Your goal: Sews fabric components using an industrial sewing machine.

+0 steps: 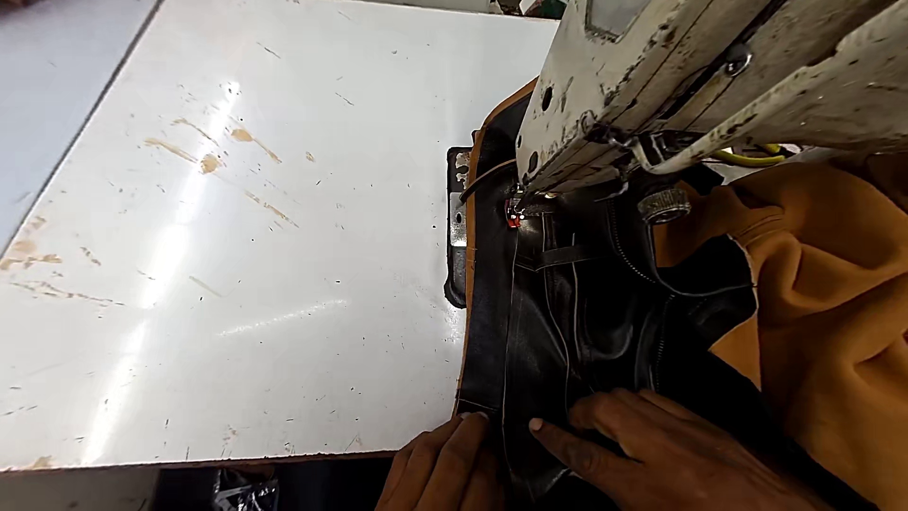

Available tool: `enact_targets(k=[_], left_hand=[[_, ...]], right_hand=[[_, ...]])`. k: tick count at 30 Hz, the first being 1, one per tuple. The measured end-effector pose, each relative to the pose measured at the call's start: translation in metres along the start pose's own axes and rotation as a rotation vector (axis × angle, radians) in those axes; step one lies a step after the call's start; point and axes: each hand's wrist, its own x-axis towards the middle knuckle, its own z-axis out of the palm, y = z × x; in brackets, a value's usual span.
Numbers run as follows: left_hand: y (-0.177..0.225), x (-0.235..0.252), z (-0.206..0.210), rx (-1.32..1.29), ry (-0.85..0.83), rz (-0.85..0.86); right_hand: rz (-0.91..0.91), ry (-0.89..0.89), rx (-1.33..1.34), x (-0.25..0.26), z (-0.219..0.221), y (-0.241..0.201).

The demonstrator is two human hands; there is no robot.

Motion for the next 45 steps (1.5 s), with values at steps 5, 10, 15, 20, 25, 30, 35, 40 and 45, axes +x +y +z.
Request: enact_targets(k=[5, 10, 15, 20, 25, 30, 35, 40, 45], left_hand=[[-0.012, -0.006, -0.001, -0.123, 0.046, 0.018], [-0.016, -0.006, -0.004, -0.177, 0.065, 0.011], [-0.021, -0.004, -0.005, -0.178, 0.057, 0.055], [-0.029, 0.0, -0.008, -0.147, 0.01, 0.156], [-0.036, 0.004, -0.012, -0.123, -0.046, 0.222], [-0.039, 0.005, -0.014, -0.088, -0.076, 0.265], [-0.039, 0.006, -0.017, -0.035, -0.116, 0.295], [-0.05, 0.015, -0.029, -0.049, -0.258, 0.394], [-0.064, 0.025, -0.034, -0.067, -0.332, 0.503]], right_hand=[[-0.004, 0.008, 0.014, 0.0, 0.0, 0.0], [-0.011, 0.022, -0.047, 0.003, 0.002, -0.006], [0.011, 0.031, -0.089, 0.01, 0.003, -0.013], [0.039, 0.067, -0.14, 0.014, 0.007, -0.018], [0.062, 0.104, -0.153, 0.014, 0.009, -0.022], [0.008, 0.141, -0.122, 0.009, 0.011, -0.02], [0.03, 0.087, -0.153, 0.011, 0.01, -0.024], [0.017, 0.149, -0.164, 0.012, 0.015, -0.022], [0.0, 0.185, -0.169, 0.012, 0.018, -0.019]])
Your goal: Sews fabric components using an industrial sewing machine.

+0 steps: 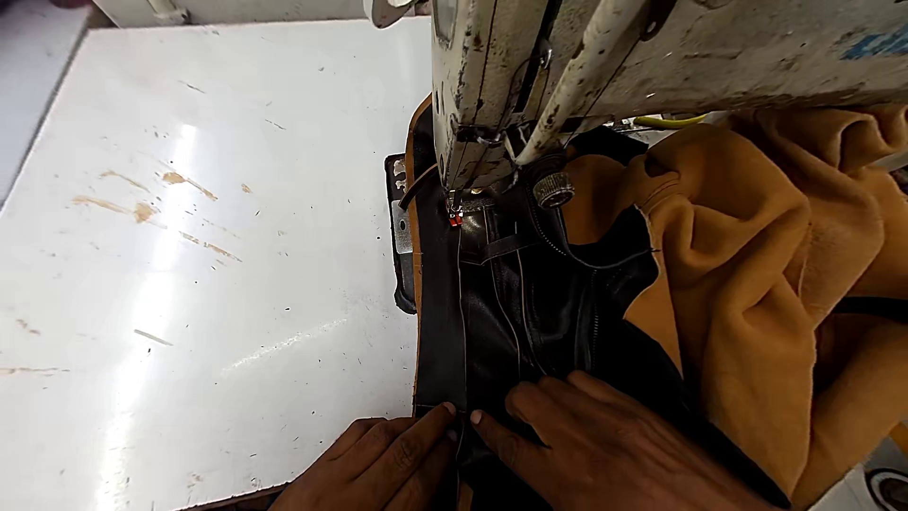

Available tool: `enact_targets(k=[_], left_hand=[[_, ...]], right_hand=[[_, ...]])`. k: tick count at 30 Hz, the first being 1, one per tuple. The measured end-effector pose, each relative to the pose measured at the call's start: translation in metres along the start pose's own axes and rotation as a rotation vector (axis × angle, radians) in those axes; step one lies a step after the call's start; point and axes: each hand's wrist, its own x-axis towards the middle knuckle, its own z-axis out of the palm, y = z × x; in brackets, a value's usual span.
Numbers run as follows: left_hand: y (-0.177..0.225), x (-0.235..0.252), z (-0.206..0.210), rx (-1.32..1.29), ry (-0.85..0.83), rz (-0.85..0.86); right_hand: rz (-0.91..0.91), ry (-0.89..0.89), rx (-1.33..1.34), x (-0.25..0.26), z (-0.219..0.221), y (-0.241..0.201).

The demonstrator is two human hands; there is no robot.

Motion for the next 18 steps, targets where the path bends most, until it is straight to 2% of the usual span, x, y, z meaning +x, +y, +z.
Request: enact_targets(k=[6, 11, 14, 18], left_hand=[[-0.013, 0.002, -0.006, 0.032, -0.082, 0.092], [-0.017, 0.006, -0.01, 0.262, -0.153, 0.177], [-0.015, 0.008, -0.004, 0.31, -0.099, 0.188], [-0.014, 0.012, 0.006, 0.214, 0.032, 0.093]], right_hand=[[-0.015, 0.032, -0.03, -0.001, 0.003, 0.001], [-0.026, 0.018, -0.01, -0.001, 0.004, 0.004], [-0.018, -0.01, 0.045, -0.001, 0.003, 0.007], [0.018, -0.041, 0.247, 0.002, -0.015, 0.017]])
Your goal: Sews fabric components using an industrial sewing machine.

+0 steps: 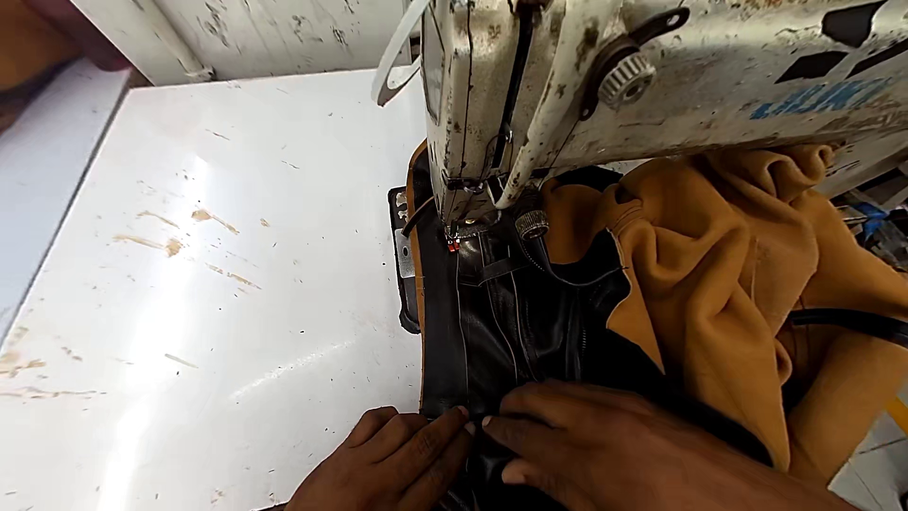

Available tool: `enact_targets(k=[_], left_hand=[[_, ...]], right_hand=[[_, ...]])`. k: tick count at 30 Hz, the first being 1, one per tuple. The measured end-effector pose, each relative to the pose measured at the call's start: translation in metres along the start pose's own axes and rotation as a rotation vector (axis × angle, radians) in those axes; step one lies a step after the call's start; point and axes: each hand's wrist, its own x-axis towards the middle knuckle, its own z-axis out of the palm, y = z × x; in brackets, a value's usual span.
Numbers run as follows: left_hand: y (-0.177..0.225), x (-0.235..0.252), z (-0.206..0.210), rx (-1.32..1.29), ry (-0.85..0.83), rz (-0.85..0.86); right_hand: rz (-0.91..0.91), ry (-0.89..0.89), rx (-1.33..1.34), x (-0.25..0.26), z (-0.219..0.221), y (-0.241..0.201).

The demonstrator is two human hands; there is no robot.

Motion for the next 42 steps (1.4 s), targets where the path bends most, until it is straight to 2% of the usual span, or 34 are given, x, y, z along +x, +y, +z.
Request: enact_targets(k=[2, 5, 7, 10, 11, 13, 15, 19, 23, 25, 30, 36, 37, 40, 42], left_hand=[[0.0, 0.002, 0.002, -0.05, 0.04, -0.017], [0.0, 0.006, 0.006, -0.149, 0.073, 0.028], [0.0, 0.007, 0.007, -0.128, 0.067, 0.055], [0.0, 0.008, 0.006, -0.109, 0.053, 0.07], [0.0, 0.008, 0.005, -0.109, 0.052, 0.074], [0.004, 0.01, 0.007, -0.11, 0.056, 0.075], [0.012, 0.013, 0.009, -0.099, 0.066, 0.06], [0.023, 0.012, 0.015, -0.079, 0.078, 0.018], [0.02, 0.007, 0.016, -0.107, 0.061, 0.039], [0.017, 0.005, 0.015, -0.112, 0.05, 0.058], [0.011, 0.004, 0.011, -0.132, 0.008, 0.092], [0.008, 0.003, 0.01, -0.155, -0.003, 0.103], [0.008, 0.003, 0.01, -0.164, -0.004, 0.102], [0.006, 0.003, 0.008, -0.196, -0.004, 0.1], [0.006, 0.003, 0.009, -0.205, -0.002, 0.102]], right_hand=[[0.031, 0.095, -0.036, 0.005, -0.009, 0.003], [0.117, 0.176, -0.271, 0.017, -0.014, 0.012], [0.26, 0.042, -0.418, 0.024, -0.013, 0.015], [0.491, -0.307, -0.484, 0.038, -0.013, 0.021], [0.531, -0.385, -0.455, 0.044, -0.018, 0.028], [0.508, -0.402, -0.429, 0.053, -0.032, 0.054], [0.53, -0.493, -0.421, 0.068, -0.051, 0.066], [0.467, -0.466, -0.557, 0.071, -0.053, 0.059], [0.067, -0.031, -0.632, 0.053, -0.041, 0.041], [-0.049, 0.07, -0.573, 0.056, -0.036, 0.045], [-0.006, -0.086, -0.538, 0.059, -0.018, 0.061], [-0.002, -0.139, -0.472, 0.06, -0.018, 0.063], [-0.01, -0.129, -0.449, 0.059, -0.02, 0.063], [-0.057, 0.059, -0.439, 0.057, -0.027, 0.065], [-0.024, 0.038, -0.445, 0.052, -0.028, 0.061]])
